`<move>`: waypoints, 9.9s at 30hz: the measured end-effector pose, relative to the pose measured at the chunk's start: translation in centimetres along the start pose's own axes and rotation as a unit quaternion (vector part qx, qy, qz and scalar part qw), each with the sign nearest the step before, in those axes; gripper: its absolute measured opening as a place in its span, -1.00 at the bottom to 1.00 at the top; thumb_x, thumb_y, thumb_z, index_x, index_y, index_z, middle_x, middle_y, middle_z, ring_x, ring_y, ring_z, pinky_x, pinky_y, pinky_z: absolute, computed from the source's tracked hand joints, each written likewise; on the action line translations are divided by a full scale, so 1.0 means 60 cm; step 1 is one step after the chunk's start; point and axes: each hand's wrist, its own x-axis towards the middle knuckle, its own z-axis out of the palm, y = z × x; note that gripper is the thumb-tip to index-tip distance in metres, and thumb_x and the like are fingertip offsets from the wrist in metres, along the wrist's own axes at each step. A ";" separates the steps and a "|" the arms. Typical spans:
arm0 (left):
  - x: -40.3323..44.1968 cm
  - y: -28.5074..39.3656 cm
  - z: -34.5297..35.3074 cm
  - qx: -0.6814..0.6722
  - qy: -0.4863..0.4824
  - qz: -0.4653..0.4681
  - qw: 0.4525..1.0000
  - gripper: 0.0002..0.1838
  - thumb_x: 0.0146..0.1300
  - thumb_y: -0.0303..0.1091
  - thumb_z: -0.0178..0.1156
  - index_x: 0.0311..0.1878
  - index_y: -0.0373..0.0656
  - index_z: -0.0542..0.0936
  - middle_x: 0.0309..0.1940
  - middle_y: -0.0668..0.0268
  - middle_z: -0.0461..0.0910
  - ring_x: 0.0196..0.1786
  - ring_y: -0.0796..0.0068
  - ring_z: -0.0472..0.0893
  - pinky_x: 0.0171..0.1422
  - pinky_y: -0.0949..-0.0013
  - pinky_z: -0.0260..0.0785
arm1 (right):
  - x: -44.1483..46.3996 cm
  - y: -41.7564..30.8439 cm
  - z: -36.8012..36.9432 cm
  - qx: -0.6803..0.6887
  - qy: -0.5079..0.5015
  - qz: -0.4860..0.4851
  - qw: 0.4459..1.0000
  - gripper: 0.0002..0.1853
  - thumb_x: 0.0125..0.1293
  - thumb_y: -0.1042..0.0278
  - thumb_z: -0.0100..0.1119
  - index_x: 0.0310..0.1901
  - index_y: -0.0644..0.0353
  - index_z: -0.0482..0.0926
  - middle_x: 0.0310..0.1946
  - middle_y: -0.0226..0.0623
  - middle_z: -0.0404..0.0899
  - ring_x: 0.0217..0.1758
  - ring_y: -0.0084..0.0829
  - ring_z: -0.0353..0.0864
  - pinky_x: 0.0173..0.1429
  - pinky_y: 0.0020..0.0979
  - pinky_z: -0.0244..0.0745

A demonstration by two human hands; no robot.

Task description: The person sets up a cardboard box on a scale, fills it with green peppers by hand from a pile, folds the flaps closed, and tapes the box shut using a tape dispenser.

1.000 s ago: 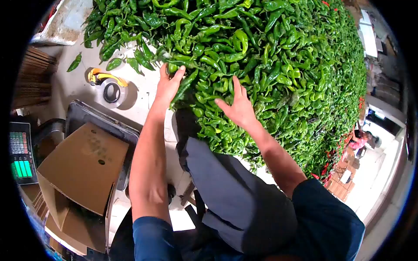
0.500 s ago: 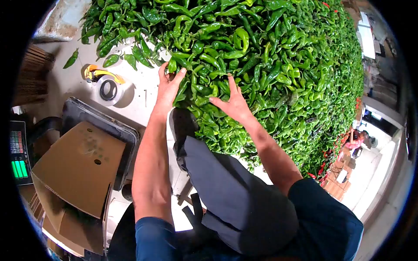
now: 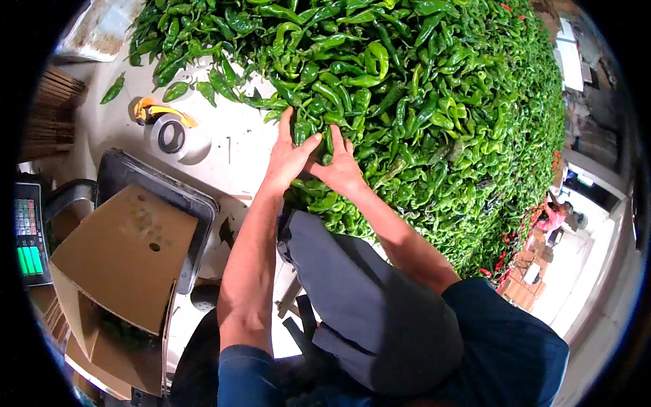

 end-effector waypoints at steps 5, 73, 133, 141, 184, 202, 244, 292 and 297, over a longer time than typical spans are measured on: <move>-0.020 -0.028 0.021 -0.116 -0.052 -0.091 0.988 -0.17 0.30 -0.39 0.36 0.58 -0.08 0.18 0.24 0.15 0.56 0.24 0.33 0.56 0.34 0.29 0.43 | -0.029 0.014 -0.039 0.106 -0.092 -0.061 0.988 0.21 0.04 0.21 0.50 0.65 -0.07 -0.12 0.55 0.17 0.06 0.62 0.05 0.08 0.60 -0.14 0.20; -0.813 0.250 -0.563 0.228 0.447 0.106 0.858 -0.59 0.41 -0.36 0.29 0.25 -0.35 0.59 -0.03 0.13 0.72 0.05 0.41 0.68 0.20 0.33 0.52 | -0.107 0.058 0.051 -0.347 0.104 -0.139 0.922 -0.02 0.25 -0.04 0.32 0.60 0.01 0.03 0.52 0.07 0.15 0.44 0.27 0.32 0.45 0.16 0.27; -0.626 0.191 -0.233 0.273 -0.080 -0.027 0.958 -0.63 0.35 -0.46 0.14 0.22 -0.24 0.54 -0.01 -0.08 0.68 0.03 0.02 0.72 0.14 0.11 0.53 | -0.147 0.130 0.011 -0.344 -0.075 -0.099 0.931 -0.02 0.11 0.18 0.49 0.55 -0.06 0.16 0.64 -0.11 -0.07 0.67 -0.07 0.00 0.55 -0.10 0.31; -0.370 0.016 -0.186 0.236 -0.063 -0.071 0.967 -0.52 0.33 -0.35 0.27 0.30 -0.24 0.52 0.07 0.06 0.69 0.11 0.20 0.69 0.17 0.22 0.50 | -0.280 0.211 -0.015 -0.121 0.166 -0.167 0.964 -0.26 0.21 0.20 0.39 0.38 0.24 0.35 0.36 0.04 0.39 0.41 0.00 0.41 0.39 -0.02 0.42; -0.078 -0.007 0.152 0.201 -0.299 -0.057 0.931 0.26 0.15 0.07 0.51 0.65 -0.25 -0.12 0.41 -0.13 0.42 0.39 0.13 0.50 0.47 0.28 0.31 | -0.204 0.245 0.023 0.786 -0.225 0.242 0.523 -0.15 0.30 -0.39 0.23 0.50 -0.09 0.31 0.46 -0.18 0.38 0.51 -0.03 0.35 0.41 0.45 0.26; -0.167 0.171 0.053 0.051 -0.290 0.010 0.956 -0.25 0.14 -0.45 0.47 0.41 -0.32 0.43 0.20 0.25 0.59 0.21 0.50 0.55 0.35 0.40 0.38 | -0.272 0.031 -0.114 0.711 -0.101 0.179 0.672 -0.56 0.40 0.16 0.36 0.25 -0.07 0.48 0.12 -0.43 0.61 0.16 -0.38 0.62 0.04 0.09 0.67; -0.690 0.248 -0.446 0.228 0.401 0.311 0.831 -0.15 -0.05 -0.25 0.62 0.35 -0.15 0.47 0.24 0.07 0.50 0.29 0.08 0.55 0.38 0.19 0.42 | -0.434 -0.603 0.047 0.121 -0.441 -0.440 0.773 -0.27 0.13 0.18 0.58 0.31 0.19 0.49 0.19 -0.31 0.59 0.27 -0.39 0.51 0.40 -0.32 0.39; -0.755 0.295 -0.484 0.365 0.293 0.160 0.869 -0.68 0.10 -0.53 0.24 -0.03 -0.28 0.53 -0.08 0.00 0.57 -0.06 -0.05 0.59 0.08 0.21 0.45 | -0.439 -0.631 -0.013 -0.250 -0.171 -0.605 0.736 -0.60 0.21 0.37 0.19 0.11 0.02 0.48 -0.09 -0.07 0.59 -0.05 0.11 0.66 0.04 0.04 0.57; -0.755 0.301 -0.487 0.357 0.322 0.116 0.869 -0.60 0.22 -0.41 0.30 0.12 -0.32 0.57 0.08 -0.02 0.61 0.08 0.15 0.64 0.19 0.25 0.46 | -0.457 -0.626 -0.021 -0.232 -0.147 -0.599 0.752 -0.56 0.22 0.41 0.29 0.14 -0.04 0.46 -0.08 -0.16 0.57 -0.02 0.06 0.63 0.07 -0.02 0.54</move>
